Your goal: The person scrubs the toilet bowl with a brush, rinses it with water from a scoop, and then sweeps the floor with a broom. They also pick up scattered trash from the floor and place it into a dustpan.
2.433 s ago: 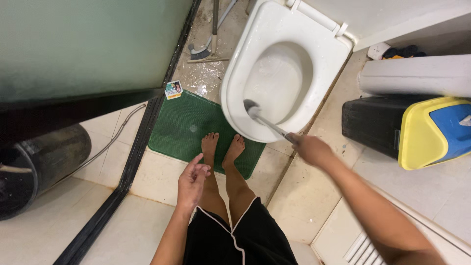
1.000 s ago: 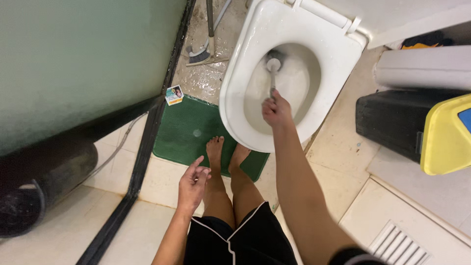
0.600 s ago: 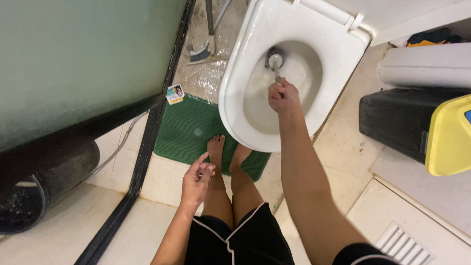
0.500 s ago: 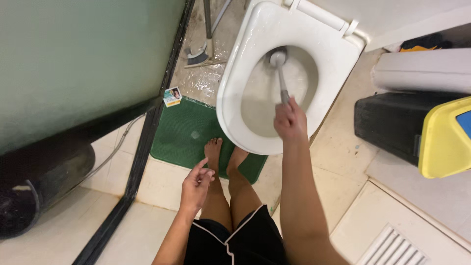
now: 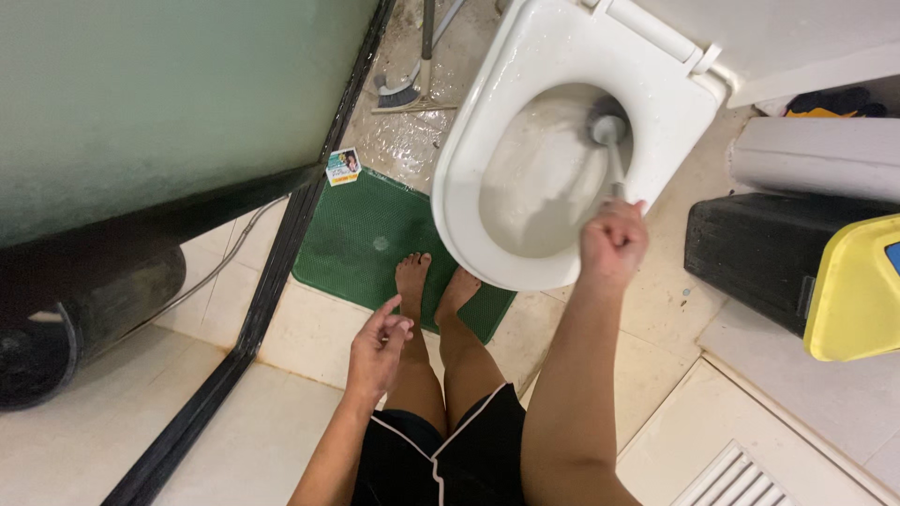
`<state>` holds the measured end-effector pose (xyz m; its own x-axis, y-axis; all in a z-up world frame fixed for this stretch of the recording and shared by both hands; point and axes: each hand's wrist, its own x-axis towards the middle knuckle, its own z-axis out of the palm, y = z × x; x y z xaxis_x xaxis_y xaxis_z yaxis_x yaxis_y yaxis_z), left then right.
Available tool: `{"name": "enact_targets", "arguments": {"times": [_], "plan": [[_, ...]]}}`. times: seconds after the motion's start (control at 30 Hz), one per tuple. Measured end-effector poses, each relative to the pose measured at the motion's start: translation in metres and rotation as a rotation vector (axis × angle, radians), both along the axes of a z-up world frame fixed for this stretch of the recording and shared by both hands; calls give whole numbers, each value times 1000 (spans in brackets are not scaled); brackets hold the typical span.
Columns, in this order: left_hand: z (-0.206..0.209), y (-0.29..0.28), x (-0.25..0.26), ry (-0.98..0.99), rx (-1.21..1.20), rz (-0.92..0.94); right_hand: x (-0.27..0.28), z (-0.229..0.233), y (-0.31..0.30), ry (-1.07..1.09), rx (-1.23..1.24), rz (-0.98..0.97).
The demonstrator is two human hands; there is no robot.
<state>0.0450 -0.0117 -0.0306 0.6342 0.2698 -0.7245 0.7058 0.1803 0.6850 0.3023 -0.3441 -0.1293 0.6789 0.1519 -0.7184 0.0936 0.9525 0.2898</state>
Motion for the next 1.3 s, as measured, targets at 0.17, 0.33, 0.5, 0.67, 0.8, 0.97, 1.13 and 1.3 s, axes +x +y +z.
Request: {"name": "enact_targets", "arguments": {"times": [0.17, 0.33, 0.5, 0.67, 0.8, 0.97, 1.13, 1.3], "plan": [[5, 5, 10, 116, -6, 2, 35, -42, 67, -17, -625, 343], [-3, -1, 3, -65, -114, 80, 21, -68, 86, -65, -1393, 1591], [-1, -3, -12, -29, -93, 35, -19, 73, 6, -355, -2314, 2605], [-6, 5, -17, -1, -58, -9, 14, 129, 10, -578, -2649, 2664], [-12, 14, -13, 54, -9, -28, 73, 22, 48, -760, -2971, 2342], [-8, 7, -5, 54, -1, -17, 116, 4, 66, -766, -2920, 2507], [-4, 7, 5, 18, -30, -12, 122, 49, 71, -1325, -2914, 2753], [-16, 7, 4, 30, -19, 40, 131, -22, 80, -959, -2898, 2728]]}}
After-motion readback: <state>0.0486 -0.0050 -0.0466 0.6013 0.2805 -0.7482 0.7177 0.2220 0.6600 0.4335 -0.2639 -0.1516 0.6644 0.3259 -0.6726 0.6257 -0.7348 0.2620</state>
